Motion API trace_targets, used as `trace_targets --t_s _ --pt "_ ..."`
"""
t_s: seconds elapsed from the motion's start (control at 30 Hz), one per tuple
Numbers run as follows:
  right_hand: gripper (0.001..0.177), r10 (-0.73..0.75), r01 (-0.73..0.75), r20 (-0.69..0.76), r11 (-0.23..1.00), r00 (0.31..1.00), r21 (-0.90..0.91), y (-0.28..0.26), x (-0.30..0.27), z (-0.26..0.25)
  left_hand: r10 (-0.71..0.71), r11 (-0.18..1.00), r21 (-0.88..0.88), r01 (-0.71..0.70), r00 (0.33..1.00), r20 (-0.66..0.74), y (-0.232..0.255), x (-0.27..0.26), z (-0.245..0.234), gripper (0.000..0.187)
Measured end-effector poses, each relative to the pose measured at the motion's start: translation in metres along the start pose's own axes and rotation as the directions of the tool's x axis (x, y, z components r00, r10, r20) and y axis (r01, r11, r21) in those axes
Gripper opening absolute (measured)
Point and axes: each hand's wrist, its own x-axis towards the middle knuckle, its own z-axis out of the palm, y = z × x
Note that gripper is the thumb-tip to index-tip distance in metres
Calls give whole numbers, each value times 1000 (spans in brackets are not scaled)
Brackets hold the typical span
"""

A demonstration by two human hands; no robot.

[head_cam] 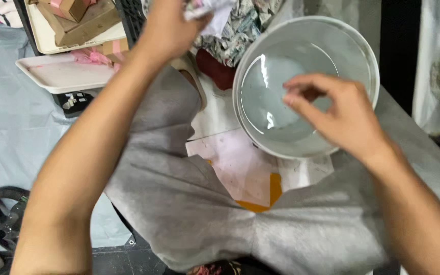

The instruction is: The person sits on the floor and wraps various ceramic items, including cups and bowls, with newspaper. They dip the newspaper into a bucket of water, wrap it around the item, and place the wrapped item on a nearby shelf.

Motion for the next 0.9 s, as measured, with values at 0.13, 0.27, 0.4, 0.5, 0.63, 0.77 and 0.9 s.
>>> trace_targets --t_s 0.13,0.27,0.4,0.5,0.63,0.77,0.9 --pt "31 148 -116 153 972 977 -203 -5 16 -1 -287 958 103 268 900 329 -54 8 49 40" --pt "33 -40 120 217 921 975 -370 -14 29 6 -335 931 262 253 876 346 -73 -5 88 41" --pt "37 -74 166 278 932 958 -322 -17 34 14 -360 901 362 241 880 310 -80 1 104 54" --pt "39 -53 159 307 930 950 -331 -17 31 20 -388 881 412 232 853 348 -85 -6 114 59" --pt "44 -35 178 365 913 930 -367 -18 30 29 -473 806 560 191 776 417 -89 -15 131 50" --pt "52 26 151 434 917 901 -368 -16 25 31 -433 847 486 218 812 392 -98 -11 138 57" --pt "51 144 149 519 864 842 -481 -5 14 39 -379 889 379 257 878 294 -115 -8 124 55"
